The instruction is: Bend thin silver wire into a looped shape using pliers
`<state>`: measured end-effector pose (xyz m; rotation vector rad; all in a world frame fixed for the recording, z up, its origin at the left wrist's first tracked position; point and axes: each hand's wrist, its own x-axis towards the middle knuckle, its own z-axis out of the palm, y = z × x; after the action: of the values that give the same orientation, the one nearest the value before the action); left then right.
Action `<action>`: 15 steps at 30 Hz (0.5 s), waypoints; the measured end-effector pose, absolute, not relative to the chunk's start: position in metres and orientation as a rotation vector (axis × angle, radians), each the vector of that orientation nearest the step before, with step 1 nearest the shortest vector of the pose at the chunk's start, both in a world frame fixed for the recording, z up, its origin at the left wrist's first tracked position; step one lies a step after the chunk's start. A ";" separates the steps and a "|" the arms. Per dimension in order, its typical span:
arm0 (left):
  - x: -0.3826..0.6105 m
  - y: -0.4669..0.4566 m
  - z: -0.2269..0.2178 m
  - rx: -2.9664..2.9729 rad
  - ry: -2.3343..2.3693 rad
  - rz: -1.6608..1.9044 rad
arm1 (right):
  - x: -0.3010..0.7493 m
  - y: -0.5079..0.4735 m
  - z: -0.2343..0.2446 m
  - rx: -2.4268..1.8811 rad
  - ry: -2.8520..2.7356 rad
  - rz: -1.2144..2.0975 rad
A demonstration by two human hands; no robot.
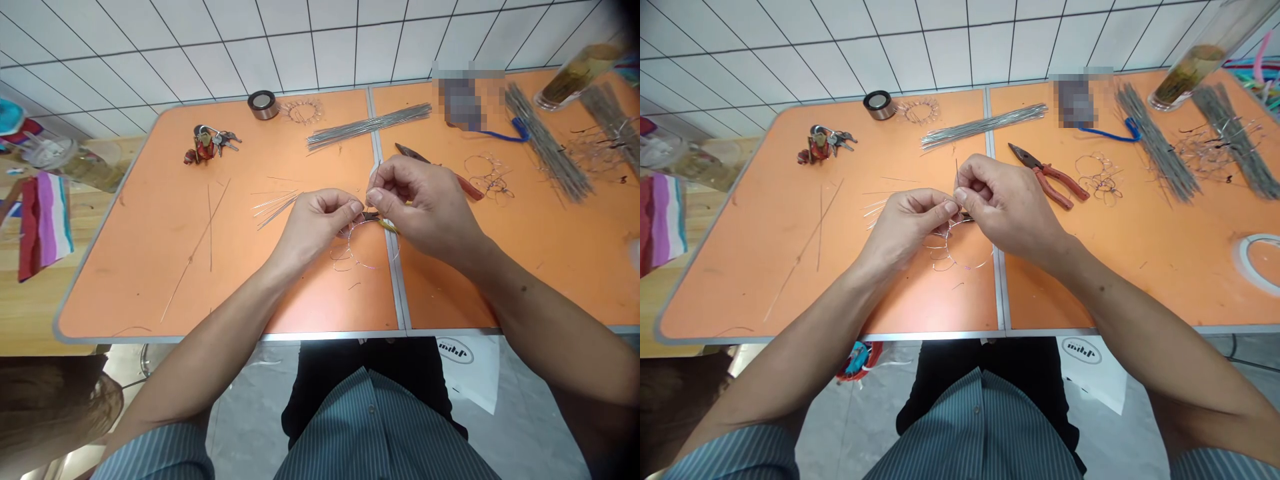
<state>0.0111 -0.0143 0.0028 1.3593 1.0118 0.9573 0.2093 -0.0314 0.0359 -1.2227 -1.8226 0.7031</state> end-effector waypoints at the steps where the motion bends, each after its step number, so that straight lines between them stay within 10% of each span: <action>1: 0.011 -0.014 0.003 1.356 1.010 0.960 | 0.209 -0.031 0.037 -1.228 -1.797 0.710; 15: 0.009 -0.012 0.005 1.320 1.042 1.070 | 0.219 -0.022 0.019 -1.397 -1.925 0.819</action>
<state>0.0086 -0.0124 0.0047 1.3205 1.0425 1.0700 0.2187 -0.0224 0.0194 -1.3970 -1.9254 0.8190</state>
